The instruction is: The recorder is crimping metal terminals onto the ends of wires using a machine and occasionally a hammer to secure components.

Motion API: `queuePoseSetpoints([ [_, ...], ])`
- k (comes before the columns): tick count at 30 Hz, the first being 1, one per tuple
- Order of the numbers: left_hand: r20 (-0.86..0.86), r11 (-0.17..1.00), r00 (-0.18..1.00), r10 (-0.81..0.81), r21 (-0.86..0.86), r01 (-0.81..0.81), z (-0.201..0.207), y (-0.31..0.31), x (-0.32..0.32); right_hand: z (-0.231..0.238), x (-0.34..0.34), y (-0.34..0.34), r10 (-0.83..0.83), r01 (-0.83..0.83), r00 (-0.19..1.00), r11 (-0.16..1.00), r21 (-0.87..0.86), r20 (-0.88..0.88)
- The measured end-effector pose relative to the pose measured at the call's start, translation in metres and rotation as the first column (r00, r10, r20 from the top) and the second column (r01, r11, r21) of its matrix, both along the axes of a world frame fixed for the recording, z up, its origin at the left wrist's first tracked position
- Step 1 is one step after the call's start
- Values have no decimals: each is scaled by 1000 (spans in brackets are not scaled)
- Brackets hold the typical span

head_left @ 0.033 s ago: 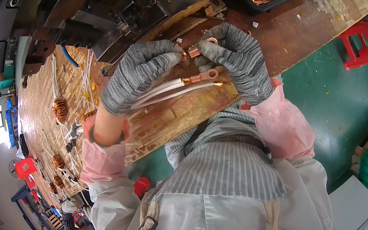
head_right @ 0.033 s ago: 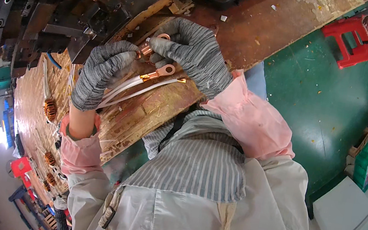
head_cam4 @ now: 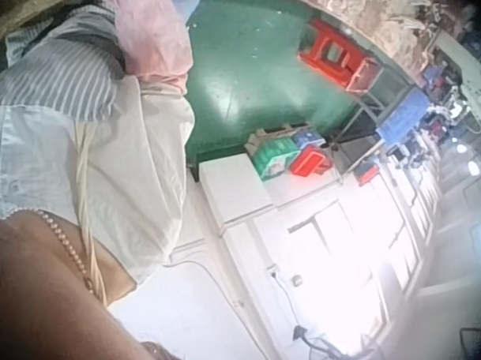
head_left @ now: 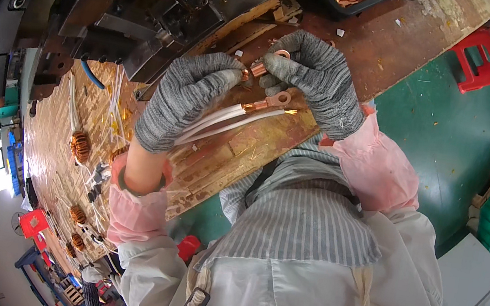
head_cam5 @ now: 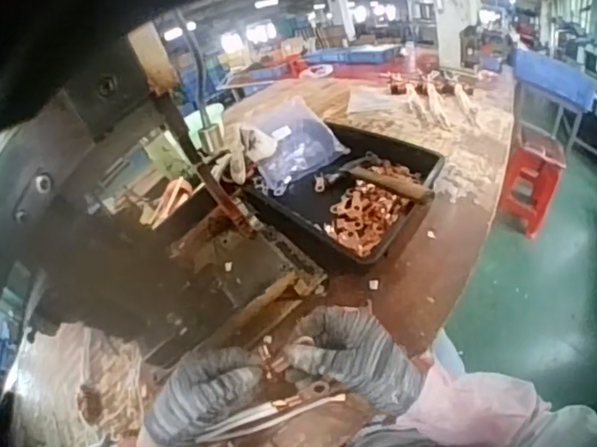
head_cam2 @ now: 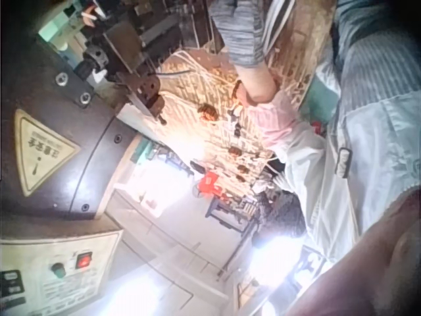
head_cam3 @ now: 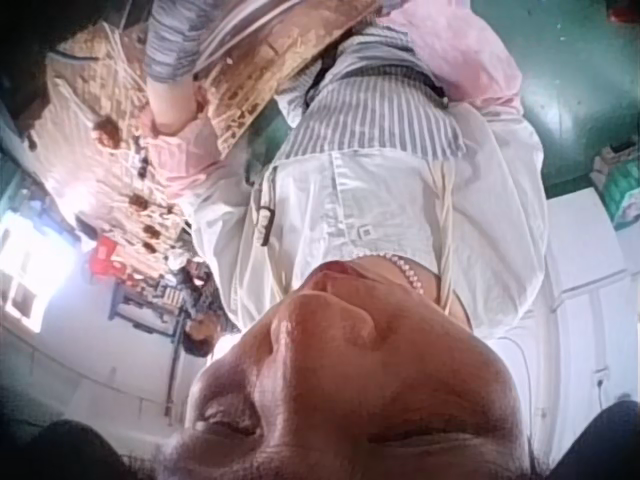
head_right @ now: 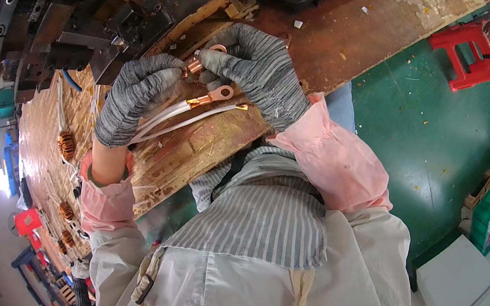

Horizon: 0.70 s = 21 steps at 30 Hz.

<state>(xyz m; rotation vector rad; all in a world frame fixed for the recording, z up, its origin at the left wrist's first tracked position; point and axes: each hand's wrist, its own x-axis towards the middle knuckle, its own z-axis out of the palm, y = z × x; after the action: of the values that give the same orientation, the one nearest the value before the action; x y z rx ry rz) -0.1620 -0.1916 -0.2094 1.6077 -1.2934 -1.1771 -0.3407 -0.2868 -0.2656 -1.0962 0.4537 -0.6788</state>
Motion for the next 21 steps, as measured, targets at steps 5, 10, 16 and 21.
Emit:
queuePoseSetpoints([
  [5, 19, 1000, 1000, 14, -3, -14, 0, 1, 0, 5, 2, -1, 22, -22, 999, 1000, -14, -31],
  [10, 117, 997, 992, -53, -47, 59, -2, 3, 3, 5, 3, -5, 20, -23, 999, 996, -87, -31],
  [16, 122, 985, 988, -94, -131, 110, -3, 1, 3, 10, 3, -7, -15, -8, 995, 974, -226, -100],
  [21, 120, 995, 990, -72, -67, 80, 4, -1, 1, 7, 5, -4, -89, 67, 993, 961, -269, -71],
])
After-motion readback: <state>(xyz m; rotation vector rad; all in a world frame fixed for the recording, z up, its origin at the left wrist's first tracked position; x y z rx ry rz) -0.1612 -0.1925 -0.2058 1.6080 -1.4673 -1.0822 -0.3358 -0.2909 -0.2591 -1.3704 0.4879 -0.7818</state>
